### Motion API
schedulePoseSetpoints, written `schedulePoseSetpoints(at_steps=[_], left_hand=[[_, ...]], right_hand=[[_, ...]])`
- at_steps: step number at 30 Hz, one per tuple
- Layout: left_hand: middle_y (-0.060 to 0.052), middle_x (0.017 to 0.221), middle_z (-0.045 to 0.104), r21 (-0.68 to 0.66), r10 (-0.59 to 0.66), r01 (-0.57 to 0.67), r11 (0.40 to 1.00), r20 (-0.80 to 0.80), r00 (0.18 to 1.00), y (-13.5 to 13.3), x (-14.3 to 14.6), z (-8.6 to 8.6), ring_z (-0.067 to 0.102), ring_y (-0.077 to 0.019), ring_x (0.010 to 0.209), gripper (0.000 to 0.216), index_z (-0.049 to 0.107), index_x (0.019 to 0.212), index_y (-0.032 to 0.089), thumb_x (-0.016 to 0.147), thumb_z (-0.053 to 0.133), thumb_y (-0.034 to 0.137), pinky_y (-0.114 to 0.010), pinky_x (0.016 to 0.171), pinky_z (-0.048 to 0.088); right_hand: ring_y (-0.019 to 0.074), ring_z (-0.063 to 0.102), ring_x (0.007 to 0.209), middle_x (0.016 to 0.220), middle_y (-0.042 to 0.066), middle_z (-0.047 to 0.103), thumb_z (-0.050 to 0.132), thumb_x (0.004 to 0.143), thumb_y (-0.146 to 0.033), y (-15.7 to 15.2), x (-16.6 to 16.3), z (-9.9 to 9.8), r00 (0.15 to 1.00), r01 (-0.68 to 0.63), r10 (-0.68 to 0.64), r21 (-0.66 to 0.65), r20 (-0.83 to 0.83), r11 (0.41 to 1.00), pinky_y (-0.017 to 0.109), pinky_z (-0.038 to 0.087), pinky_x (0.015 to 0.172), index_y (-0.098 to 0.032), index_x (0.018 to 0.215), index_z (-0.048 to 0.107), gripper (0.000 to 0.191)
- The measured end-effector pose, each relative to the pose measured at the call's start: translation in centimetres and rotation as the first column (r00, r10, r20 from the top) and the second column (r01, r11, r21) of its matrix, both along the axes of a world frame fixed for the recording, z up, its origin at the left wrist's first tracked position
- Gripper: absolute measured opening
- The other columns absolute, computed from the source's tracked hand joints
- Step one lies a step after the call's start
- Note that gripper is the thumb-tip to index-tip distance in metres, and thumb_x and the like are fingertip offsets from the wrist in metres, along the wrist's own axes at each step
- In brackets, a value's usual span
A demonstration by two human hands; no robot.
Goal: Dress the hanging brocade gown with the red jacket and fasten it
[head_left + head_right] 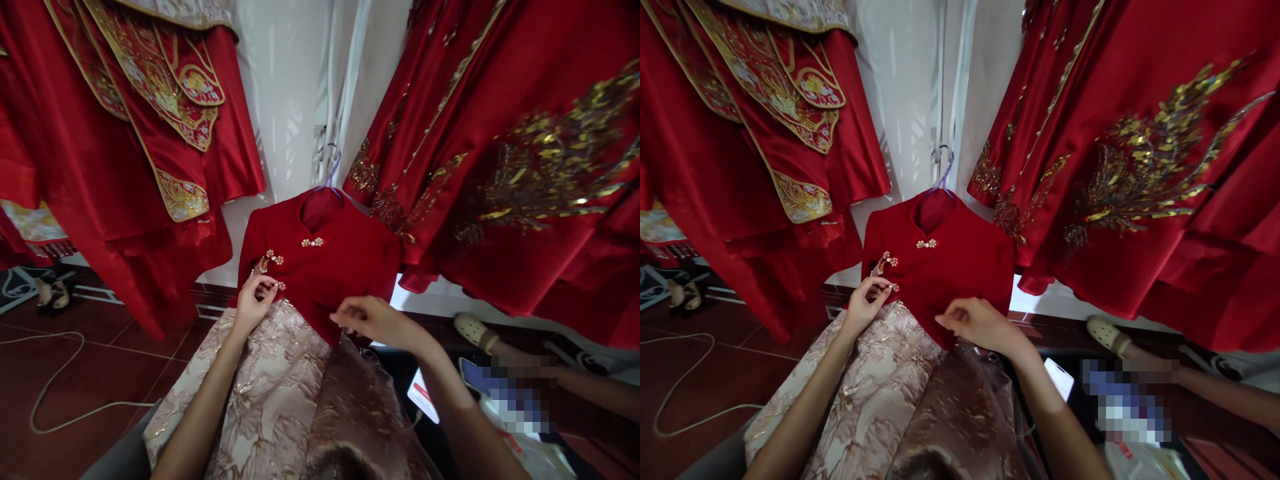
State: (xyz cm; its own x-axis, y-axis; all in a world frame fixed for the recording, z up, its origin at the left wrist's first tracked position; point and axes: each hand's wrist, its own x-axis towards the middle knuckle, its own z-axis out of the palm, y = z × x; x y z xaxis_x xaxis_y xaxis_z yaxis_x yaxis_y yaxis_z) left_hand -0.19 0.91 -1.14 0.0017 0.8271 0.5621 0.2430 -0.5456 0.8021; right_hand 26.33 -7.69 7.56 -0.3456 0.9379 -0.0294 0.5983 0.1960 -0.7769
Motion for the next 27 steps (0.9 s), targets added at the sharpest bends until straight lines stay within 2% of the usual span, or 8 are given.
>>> schedulePoseSetpoints(at_steps=[1,3,6,10,13,16,20,27], left_hand=[[-0.003,0.086,0.060,0.018,0.010,-0.009,1.000,-0.026,1.000,-0.1,0.0,0.1,0.056,-0.0093,0.064,0.017,0.063,0.090,0.020,0.076,0.062,0.030,-0.022,0.061,0.048],[-0.002,0.087,0.059,0.042,0.043,-0.041,0.998,-0.068,0.997,-0.3,0.1,0.2,0.056,-0.0089,0.063,0.020,0.062,0.094,0.021,0.076,0.062,0.029,-0.022,0.061,0.048],[-0.003,0.088,0.060,0.078,0.072,-0.058,0.995,-0.178,0.981,-0.5,0.0,0.3,0.057,-0.0105,0.065,0.018,0.062,0.094,0.021,0.078,0.060,0.028,-0.024,0.063,0.049],[-0.004,0.092,0.064,0.117,0.071,-0.038,0.992,-0.300,0.951,-0.5,-0.3,0.6,0.062,-0.0154,0.079,0.015,0.063,0.094,0.022,0.083,0.055,0.027,-0.028,0.072,0.050],[-0.004,0.090,0.066,0.109,0.065,-0.033,0.994,-0.307,0.949,-0.2,-0.6,0.6,0.063,-0.0162,0.079,0.013,0.064,0.090,0.022,0.082,0.057,0.029,-0.029,0.073,0.050],[-0.003,0.082,0.067,0.080,0.056,-0.037,0.996,-0.257,0.965,0.3,-0.5,0.6,0.063,-0.0153,0.071,0.013,0.064,0.082,0.021,0.078,0.063,0.033,-0.029,0.069,0.051],[-0.001,0.074,0.068,0.027,0.041,-0.037,0.999,-0.169,0.985,0.6,0.0,0.6,0.063,-0.0141,0.065,0.016,0.064,0.076,0.020,0.073,0.067,0.035,-0.027,0.066,0.051],[-0.002,0.074,0.067,-0.074,-0.011,0.008,0.997,-0.046,0.999,0.2,0.4,0.9,0.063,-0.0136,0.067,0.022,0.064,0.082,0.017,0.071,0.069,0.036,-0.026,0.066,0.051]], right_hand=[[0.0144,0.063,0.062,0.072,0.004,0.068,0.056,0.079,-0.054,0.4,-1.7,0.5,0.998,0.002,0.001,0.051,-0.057,0.999,0.026,0.052,0.056,-0.017,0.079,0.066,0.038],[0.0153,0.065,0.068,0.077,0.005,0.069,0.054,0.082,-0.048,1.8,-4.6,0.2,0.991,0.003,0.017,0.154,-0.132,0.988,0.028,0.054,0.061,-0.017,0.084,0.066,0.033],[0.0169,0.065,0.083,0.093,0.006,0.068,0.053,0.085,-0.042,4.1,-7.5,-2.2,0.978,0.024,0.038,0.296,-0.205,0.955,0.032,0.056,0.072,-0.018,0.098,0.065,0.030],[0.0196,0.059,0.100,0.115,0.010,0.058,0.051,0.086,-0.042,5.5,-8.9,-5.8,0.958,0.090,0.017,0.358,-0.286,0.929,0.033,0.056,0.076,-0.019,0.118,0.055,0.040],[0.0195,0.054,0.109,0.124,0.011,0.050,0.051,0.087,-0.040,5.3,-8.8,-7.3,0.939,0.051,0.079,0.363,-0.335,0.930,0.035,0.054,0.085,-0.021,0.127,0.048,0.045],[0.0192,0.052,0.113,0.129,0.010,0.046,0.051,0.087,-0.038,5.1,-8.5,-7.7,0.927,0.004,0.134,0.364,-0.351,0.932,0.037,0.052,0.091,-0.023,0.130,0.045,0.046],[0.0195,0.053,0.113,0.130,0.009,0.046,0.054,0.086,-0.040,5.1,-8.3,-7.6,0.925,-0.012,0.134,0.326,-0.355,0.945,0.037,0.051,0.092,-0.023,0.131,0.045,0.049],[0.0193,0.053,0.112,0.128,0.009,0.048,0.057,0.083,-0.037,5.0,-8.2,-7.4,0.933,-0.018,0.138,0.337,-0.333,0.941,0.037,0.051,0.090,-0.023,0.131,0.045,0.051]])
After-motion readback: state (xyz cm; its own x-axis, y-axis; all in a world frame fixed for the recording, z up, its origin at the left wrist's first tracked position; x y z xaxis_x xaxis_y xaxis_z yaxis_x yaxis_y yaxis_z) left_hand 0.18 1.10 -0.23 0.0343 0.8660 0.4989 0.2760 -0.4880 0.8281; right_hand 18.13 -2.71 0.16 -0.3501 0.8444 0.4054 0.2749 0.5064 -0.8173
